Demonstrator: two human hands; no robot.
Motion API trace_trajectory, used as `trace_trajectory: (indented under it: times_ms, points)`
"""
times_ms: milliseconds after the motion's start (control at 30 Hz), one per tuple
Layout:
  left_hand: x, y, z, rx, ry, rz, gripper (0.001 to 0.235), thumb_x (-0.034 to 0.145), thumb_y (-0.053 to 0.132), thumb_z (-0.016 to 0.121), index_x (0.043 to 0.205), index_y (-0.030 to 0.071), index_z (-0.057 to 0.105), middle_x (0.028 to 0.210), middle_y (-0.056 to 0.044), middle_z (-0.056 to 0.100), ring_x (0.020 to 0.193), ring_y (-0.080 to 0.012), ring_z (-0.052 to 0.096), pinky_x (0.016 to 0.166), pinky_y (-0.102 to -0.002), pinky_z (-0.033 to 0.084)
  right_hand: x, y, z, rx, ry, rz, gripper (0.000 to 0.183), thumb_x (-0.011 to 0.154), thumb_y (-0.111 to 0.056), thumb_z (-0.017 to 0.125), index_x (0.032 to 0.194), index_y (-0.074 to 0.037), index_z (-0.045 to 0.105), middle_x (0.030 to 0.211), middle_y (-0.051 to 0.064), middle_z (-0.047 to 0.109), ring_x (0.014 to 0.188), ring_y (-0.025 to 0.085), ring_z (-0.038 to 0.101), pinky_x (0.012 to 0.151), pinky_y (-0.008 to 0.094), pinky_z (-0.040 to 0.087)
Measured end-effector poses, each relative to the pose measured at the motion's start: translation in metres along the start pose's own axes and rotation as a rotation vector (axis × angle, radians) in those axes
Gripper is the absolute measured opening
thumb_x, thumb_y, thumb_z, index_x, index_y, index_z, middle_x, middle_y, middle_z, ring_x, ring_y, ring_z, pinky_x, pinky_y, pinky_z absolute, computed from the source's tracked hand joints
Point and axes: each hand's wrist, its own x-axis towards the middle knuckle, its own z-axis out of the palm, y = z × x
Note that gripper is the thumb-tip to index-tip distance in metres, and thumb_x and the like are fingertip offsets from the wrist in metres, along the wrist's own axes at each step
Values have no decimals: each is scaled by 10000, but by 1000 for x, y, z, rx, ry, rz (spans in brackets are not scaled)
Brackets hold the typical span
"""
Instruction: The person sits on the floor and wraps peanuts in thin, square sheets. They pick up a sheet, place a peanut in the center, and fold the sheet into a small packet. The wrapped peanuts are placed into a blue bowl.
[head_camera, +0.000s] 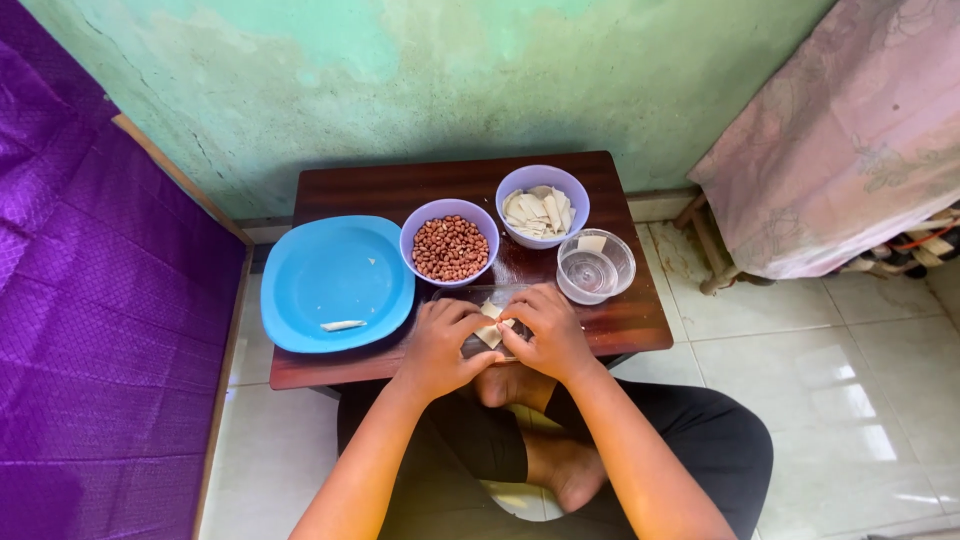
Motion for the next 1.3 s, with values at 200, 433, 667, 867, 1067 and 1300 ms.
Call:
trace_trajectory:
  times_ms: [200, 433, 667, 867, 1067, 1300]
  points:
    - [-8, -8, 5, -7, -57, -43, 469, 661, 387, 919, 1064, 242, 728, 1039, -4, 675, 1019, -241, 652, 912, -411, 473, -10, 3, 5, -33, -9, 11, 101, 804, -210, 770, 854, -161, 696, 904, 50, 658, 894, 307, 672, 784, 409, 544]
    - [-12, -16, 9, 2, -73, -86, 431, 712, 370, 898, 1077, 235, 712, 1042, -12, 668, 995, -267, 659, 887, -434, 479, -10, 3, 11, -153, -42, 5, 117, 815, -243, 725, 817, -175, 630, 821, 39, 603, 829, 290, 650, 754, 399, 525]
    - [-15, -23, 14, 20, -64, -77, 354, 759, 381, 869, 1047, 258, 704, 1011, 21, 650, 992, -248, 660, 868, -421, 491, -14, 4, 16, -140, -26, 78, 153, 840, -280, 661, 778, -180, 564, 734, 44, 516, 762, 295, 594, 718, 399, 496]
    - [-19, -24, 14, 22, -60, -91, 317, 769, 371, 862, 1017, 245, 710, 990, 3, 657, 985, -269, 666, 869, -439, 493, -15, 1, 18, -167, -41, 105, 164, 817, -290, 635, 754, -177, 534, 700, 56, 491, 738, 301, 577, 703, 415, 488]
    - [-17, -24, 11, -10, -109, -125, 302, 789, 357, 850, 1020, 219, 714, 1006, -12, 665, 1029, -288, 659, 916, -466, 480, -21, 9, 24, -218, -33, 115, 185, 812, -336, 619, 737, -207, 509, 675, 35, 481, 712, 275, 575, 689, 388, 497]
    - [-19, -31, 16, -5, -121, -143, 341, 776, 383, 837, 1045, 222, 703, 1029, -23, 660, 1058, -309, 648, 934, -489, 473, -18, -1, 23, -296, -52, 84, 238, 876, -411, 577, 751, -226, 496, 679, 18, 473, 723, 255, 583, 668, 360, 495]
